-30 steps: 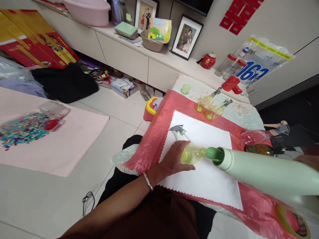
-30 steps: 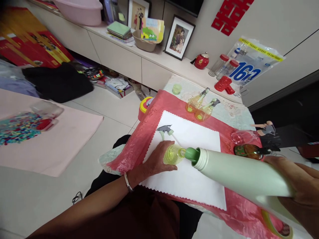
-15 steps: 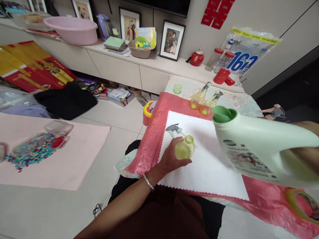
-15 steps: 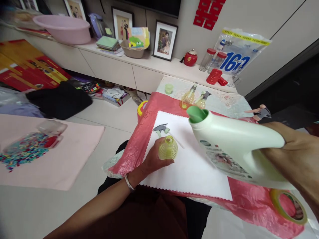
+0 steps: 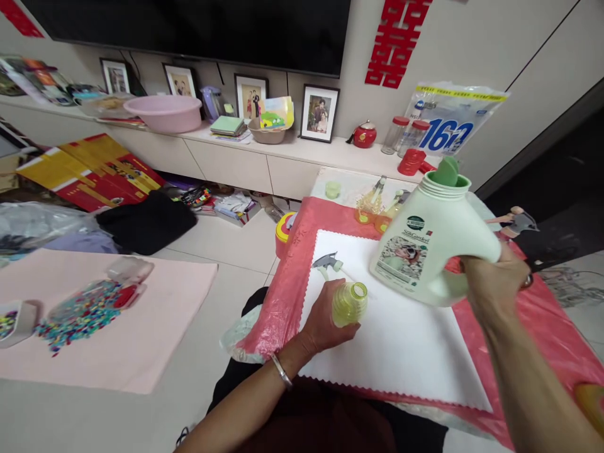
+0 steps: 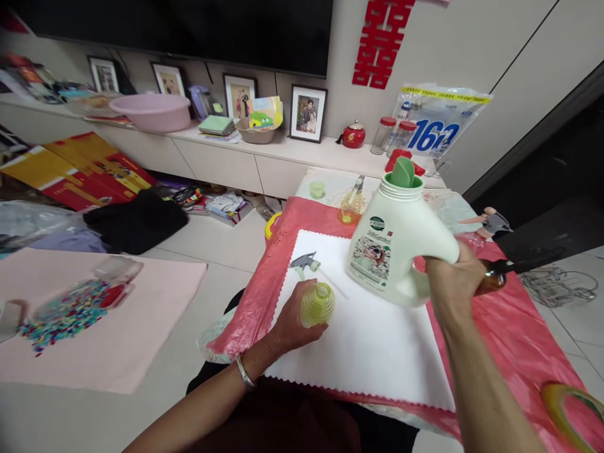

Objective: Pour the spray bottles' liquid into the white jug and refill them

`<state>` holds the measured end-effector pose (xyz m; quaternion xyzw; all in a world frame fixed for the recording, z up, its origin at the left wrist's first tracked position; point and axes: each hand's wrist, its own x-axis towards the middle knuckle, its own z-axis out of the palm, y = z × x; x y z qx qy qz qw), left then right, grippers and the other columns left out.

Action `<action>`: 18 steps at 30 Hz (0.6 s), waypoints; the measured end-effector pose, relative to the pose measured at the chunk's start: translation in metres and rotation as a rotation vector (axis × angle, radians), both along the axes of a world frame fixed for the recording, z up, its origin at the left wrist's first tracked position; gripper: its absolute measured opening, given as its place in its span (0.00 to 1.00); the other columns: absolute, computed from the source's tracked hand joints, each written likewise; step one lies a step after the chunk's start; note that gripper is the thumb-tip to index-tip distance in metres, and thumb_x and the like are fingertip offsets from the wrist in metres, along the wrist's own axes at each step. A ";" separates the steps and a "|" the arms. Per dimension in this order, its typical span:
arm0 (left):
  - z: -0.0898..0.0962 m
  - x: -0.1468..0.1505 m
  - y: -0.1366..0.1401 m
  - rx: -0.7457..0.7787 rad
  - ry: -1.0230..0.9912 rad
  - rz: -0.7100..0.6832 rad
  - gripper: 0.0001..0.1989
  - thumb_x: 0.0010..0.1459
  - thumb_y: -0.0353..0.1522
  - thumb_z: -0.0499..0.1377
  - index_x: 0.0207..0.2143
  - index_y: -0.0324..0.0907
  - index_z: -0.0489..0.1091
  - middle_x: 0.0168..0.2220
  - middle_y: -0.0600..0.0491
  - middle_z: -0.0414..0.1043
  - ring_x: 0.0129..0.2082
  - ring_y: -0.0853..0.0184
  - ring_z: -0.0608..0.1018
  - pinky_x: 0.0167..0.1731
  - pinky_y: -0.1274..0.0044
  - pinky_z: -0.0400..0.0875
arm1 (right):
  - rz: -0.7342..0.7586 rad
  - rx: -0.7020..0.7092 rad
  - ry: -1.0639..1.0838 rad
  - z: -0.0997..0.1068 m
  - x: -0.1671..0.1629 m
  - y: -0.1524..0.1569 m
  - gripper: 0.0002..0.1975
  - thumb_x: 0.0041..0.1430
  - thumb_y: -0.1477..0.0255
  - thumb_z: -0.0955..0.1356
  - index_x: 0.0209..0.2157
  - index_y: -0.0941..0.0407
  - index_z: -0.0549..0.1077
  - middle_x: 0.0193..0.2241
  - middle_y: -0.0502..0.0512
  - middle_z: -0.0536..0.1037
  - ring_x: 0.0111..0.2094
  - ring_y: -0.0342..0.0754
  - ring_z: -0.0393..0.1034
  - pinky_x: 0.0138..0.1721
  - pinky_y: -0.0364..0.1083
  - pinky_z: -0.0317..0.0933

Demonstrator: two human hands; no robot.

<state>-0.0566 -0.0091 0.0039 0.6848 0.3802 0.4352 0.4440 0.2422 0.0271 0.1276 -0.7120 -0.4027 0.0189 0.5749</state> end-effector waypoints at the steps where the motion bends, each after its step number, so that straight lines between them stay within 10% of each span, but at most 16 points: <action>1: 0.001 0.000 0.000 -0.005 -0.005 -0.004 0.45 0.41 0.32 0.70 0.61 0.44 0.54 0.57 0.44 0.64 0.59 0.50 0.71 0.61 0.53 0.67 | -0.001 0.007 0.018 -0.010 -0.001 0.005 0.10 0.48 0.72 0.72 0.32 0.63 0.74 0.24 0.49 0.69 0.24 0.37 0.60 0.24 0.37 0.55; 9: -0.001 0.001 0.000 -0.012 0.000 -0.020 0.45 0.41 0.31 0.70 0.61 0.45 0.54 0.57 0.44 0.64 0.60 0.48 0.70 0.61 0.52 0.66 | 0.024 -0.019 0.028 -0.059 -0.016 0.027 0.18 0.61 0.59 0.71 0.34 0.62 0.70 0.24 0.47 0.66 0.24 0.37 0.59 0.25 0.36 0.56; 18: -0.006 0.002 -0.001 0.015 0.004 -0.027 0.47 0.40 0.32 0.70 0.61 0.45 0.53 0.57 0.44 0.63 0.60 0.47 0.70 0.61 0.51 0.66 | 0.103 -0.324 -0.216 -0.032 -0.014 -0.007 0.35 0.44 0.48 0.67 0.46 0.60 0.75 0.38 0.60 0.77 0.35 0.55 0.72 0.33 0.49 0.65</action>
